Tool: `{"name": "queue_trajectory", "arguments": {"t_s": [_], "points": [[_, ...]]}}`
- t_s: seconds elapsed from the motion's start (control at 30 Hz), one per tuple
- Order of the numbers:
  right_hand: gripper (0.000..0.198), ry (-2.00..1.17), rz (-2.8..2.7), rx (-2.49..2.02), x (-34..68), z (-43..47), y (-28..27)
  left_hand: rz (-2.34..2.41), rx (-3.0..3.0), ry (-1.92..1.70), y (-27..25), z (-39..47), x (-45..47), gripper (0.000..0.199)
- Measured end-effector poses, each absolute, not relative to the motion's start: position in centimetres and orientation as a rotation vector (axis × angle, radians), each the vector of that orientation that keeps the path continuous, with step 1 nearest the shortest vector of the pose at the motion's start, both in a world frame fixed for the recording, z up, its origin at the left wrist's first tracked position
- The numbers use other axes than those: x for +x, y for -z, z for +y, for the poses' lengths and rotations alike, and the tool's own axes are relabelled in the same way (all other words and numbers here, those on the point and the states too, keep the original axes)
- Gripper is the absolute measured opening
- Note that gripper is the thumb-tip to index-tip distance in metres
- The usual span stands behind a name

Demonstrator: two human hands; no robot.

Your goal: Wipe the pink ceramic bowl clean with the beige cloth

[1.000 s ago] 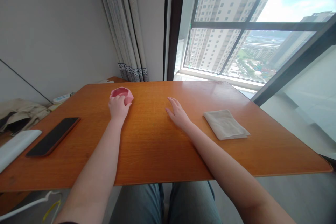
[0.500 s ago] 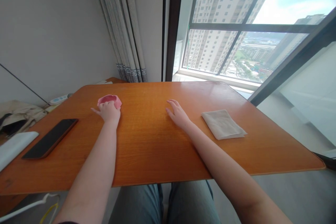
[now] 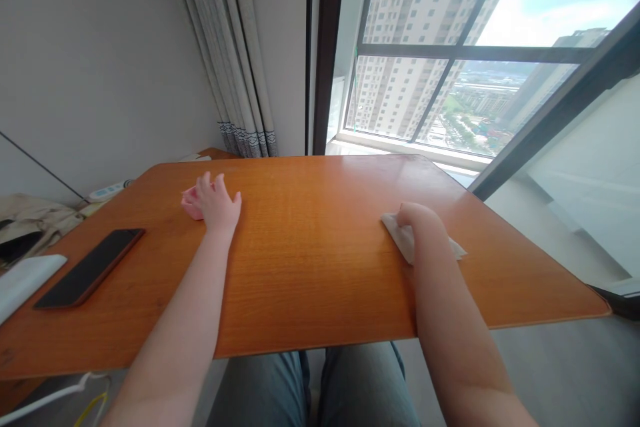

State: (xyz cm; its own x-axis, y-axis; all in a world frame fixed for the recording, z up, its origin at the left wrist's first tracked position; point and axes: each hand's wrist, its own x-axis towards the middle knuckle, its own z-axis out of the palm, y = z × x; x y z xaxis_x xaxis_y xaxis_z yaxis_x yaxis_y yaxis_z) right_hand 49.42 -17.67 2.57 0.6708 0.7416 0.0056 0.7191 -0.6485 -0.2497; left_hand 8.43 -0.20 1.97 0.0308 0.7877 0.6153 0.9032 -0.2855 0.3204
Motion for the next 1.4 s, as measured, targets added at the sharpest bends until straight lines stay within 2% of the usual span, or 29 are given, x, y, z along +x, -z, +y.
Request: {"name": "queue_trajectory", "arguments": {"t_s": [0.07,0.13,0.2,0.27,0.37,0.5,0.63,0.8,0.93,1.17,1.27,1.4], "points": [[0.014,-0.571,-1.216,-2.763,47.2,-16.8,-2.8,-1.468,-2.438,1.130,-3.0,-2.1,10.9,0.038],[0.025,-0.795,-1.287,-2.461,43.8,-15.3,-2.8,-1.089,-2.839,0.992,-3.6,-4.6,13.8,0.031],[0.036,-0.800,-1.384,-2.070,40.4,-13.7,-2.3,-0.697,-3.206,0.716,-3.4,-7.3,16.5,0.034],[0.038,-0.581,-1.453,-1.809,38.2,-12.5,-1.4,-0.487,-3.373,0.454,-2.6,-9.6,18.3,0.041],[0.035,-0.280,-1.599,-1.721,37.6,-11.6,0.2,-0.735,-3.375,0.081,-1.3,-11.5,19.0,0.052],[0.032,-0.178,-1.615,-1.872,38.8,-11.4,1.9,-1.092,-3.296,-0.100,-1.1,-11.7,15.9,0.052],[0.036,-0.090,-1.646,-2.077,38.7,-11.1,2.9,-1.297,-3.189,-0.033,-1.3,-10.9,9.6,0.050],[0.039,-0.073,-1.702,-2.131,38.0,-10.8,3.1,-1.687,-2.879,0.274,0.1,-8.4,1.2,0.045],[0.046,-0.050,-1.675,-2.149,37.9,-10.8,3.2,-1.758,-2.713,0.410,1.1,-7.7,-1.5,0.042],[0.037,-0.039,-1.688,-2.149,37.7,-10.8,3.1,-2.035,-2.477,0.169,-1.2,-9.0,1.6,0.048],[0.035,-0.021,-1.660,-2.152,37.3,-10.8,3.0,-1.850,-2.443,0.108,-3.1,-9.4,5.6,0.041],[0.036,-0.098,-1.753,-1.975,36.8,-10.8,3.0,-1.532,-2.888,0.093,-4.5,-9.3,13.4,0.027]]}}
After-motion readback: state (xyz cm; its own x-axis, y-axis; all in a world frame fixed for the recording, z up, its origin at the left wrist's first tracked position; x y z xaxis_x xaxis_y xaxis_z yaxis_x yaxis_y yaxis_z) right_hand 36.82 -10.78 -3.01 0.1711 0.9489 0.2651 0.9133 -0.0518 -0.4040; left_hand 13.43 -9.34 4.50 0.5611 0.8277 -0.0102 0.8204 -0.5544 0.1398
